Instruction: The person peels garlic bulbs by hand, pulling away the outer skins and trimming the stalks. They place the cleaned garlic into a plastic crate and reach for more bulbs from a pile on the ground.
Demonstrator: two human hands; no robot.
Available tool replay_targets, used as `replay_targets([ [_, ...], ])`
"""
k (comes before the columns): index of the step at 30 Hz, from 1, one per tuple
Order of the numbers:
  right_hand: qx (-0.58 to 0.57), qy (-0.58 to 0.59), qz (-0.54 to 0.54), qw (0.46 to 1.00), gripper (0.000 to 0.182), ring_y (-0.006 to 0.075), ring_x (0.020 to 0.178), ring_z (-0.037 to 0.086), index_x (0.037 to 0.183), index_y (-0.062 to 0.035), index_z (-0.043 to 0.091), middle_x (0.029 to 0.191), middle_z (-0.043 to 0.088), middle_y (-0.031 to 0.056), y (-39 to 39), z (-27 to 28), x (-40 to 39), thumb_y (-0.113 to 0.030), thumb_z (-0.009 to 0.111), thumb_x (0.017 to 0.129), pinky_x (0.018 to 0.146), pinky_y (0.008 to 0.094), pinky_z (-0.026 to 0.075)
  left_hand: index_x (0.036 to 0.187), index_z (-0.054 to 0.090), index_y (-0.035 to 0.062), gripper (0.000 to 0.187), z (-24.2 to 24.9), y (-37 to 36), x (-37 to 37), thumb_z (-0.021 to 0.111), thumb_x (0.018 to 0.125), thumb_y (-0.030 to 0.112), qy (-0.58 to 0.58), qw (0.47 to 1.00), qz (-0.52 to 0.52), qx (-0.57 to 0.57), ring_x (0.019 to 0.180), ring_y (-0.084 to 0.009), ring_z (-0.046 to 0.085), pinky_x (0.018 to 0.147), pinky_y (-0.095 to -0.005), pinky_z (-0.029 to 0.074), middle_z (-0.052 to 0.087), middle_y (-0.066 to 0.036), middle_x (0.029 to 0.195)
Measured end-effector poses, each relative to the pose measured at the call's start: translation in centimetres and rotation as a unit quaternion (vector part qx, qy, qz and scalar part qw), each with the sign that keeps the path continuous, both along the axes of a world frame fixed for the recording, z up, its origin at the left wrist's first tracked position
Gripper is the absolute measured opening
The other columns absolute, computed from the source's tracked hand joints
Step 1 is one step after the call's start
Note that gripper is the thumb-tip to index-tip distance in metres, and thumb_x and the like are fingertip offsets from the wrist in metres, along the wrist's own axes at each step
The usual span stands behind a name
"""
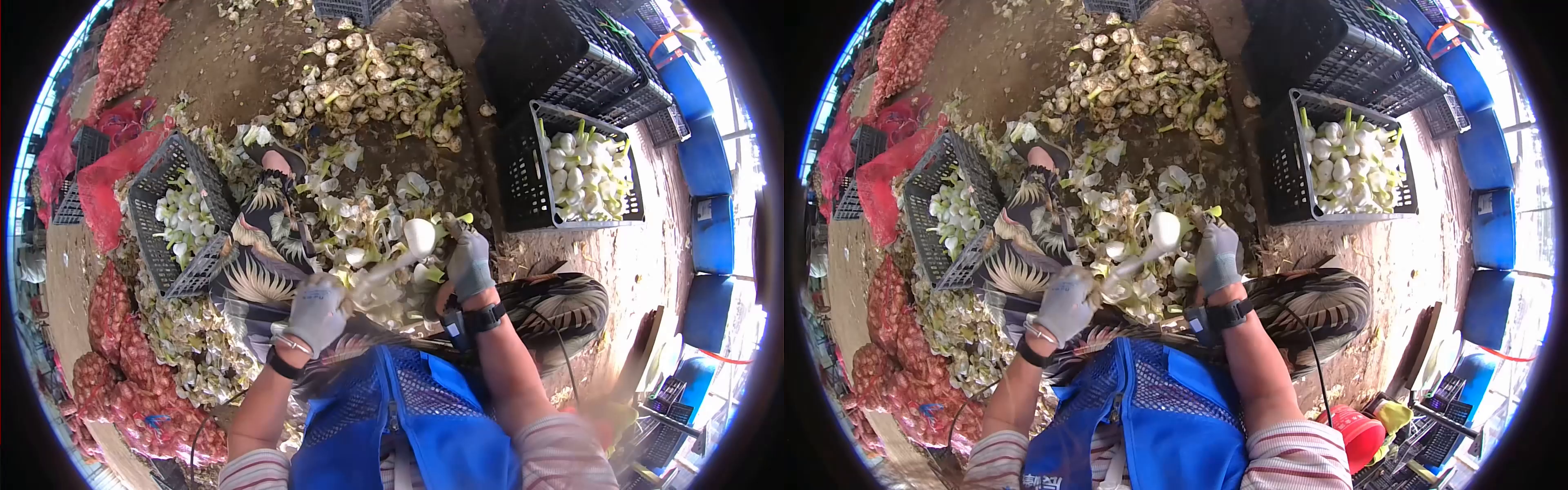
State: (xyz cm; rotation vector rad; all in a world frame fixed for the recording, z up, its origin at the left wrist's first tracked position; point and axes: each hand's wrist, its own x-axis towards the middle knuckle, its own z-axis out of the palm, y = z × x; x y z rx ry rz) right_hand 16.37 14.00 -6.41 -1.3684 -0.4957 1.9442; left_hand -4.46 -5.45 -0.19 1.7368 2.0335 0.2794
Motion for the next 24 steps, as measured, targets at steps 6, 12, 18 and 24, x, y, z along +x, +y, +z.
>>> replay_targets([
  [6,-0.019,0.259,0.064,0.964,0.027,0.0308,0.121,0.055,0.119,-0.0037,0.055,0.125,0.060,0.0164,-1.5,2.1,0.0,-0.022,0.047,0.101,0.105,0.0496,0.044,0.113,0.064,0.0073,0.043,-1.3,2.4,-2.6,0.072,0.076,0.028,0.099,0.983,0.147,-0.054,0.116,-0.0317,0.052,0.095,-0.0456,0.041,0.059,-0.012,0.120],
  [12,0.286,-0.007,0.297,0.911,0.023,0.0136,0.079,0.061,0.107,-0.0004,0.065,0.092,0.067,0.0047,-1.8,0.4,0.1,-0.019,0.055,0.098,0.068,0.0265,0.049,0.116,0.062,0.0065,0.041,0.7,5.7,1.3,0.072,0.080,0.022,-0.112,0.977,0.059,0.170,0.113,-0.0354,0.055,0.096,-0.0451,0.044,0.059,-0.015,0.121],
  [18,0.347,-0.110,-0.156,0.918,0.019,0.0138,0.093,0.061,0.110,-0.0006,0.066,0.104,0.067,0.0070,6.5,8.7,4.9,-0.003,0.059,0.092,0.078,0.0281,0.051,0.101,0.067,0.0032,0.017,-1.2,5.2,-0.3,0.063,0.087,0.012,-0.255,0.954,0.121,0.102,0.091,-0.0344,0.065,0.079,-0.0393,0.052,0.067,-0.017,0.096],
  [24,0.460,-0.333,-0.245,0.786,0.039,0.0191,0.100,0.063,0.119,0.0023,0.064,0.111,0.068,0.0091,13.5,9.3,5.0,0.012,0.055,0.083,0.089,0.0295,0.051,0.106,0.067,0.0028,0.021,-5.1,7.2,-2.5,0.061,0.093,0.018,-0.293,0.941,0.167,-0.021,0.083,-0.0243,0.067,0.075,-0.0329,0.052,0.069,-0.013,0.090],
])
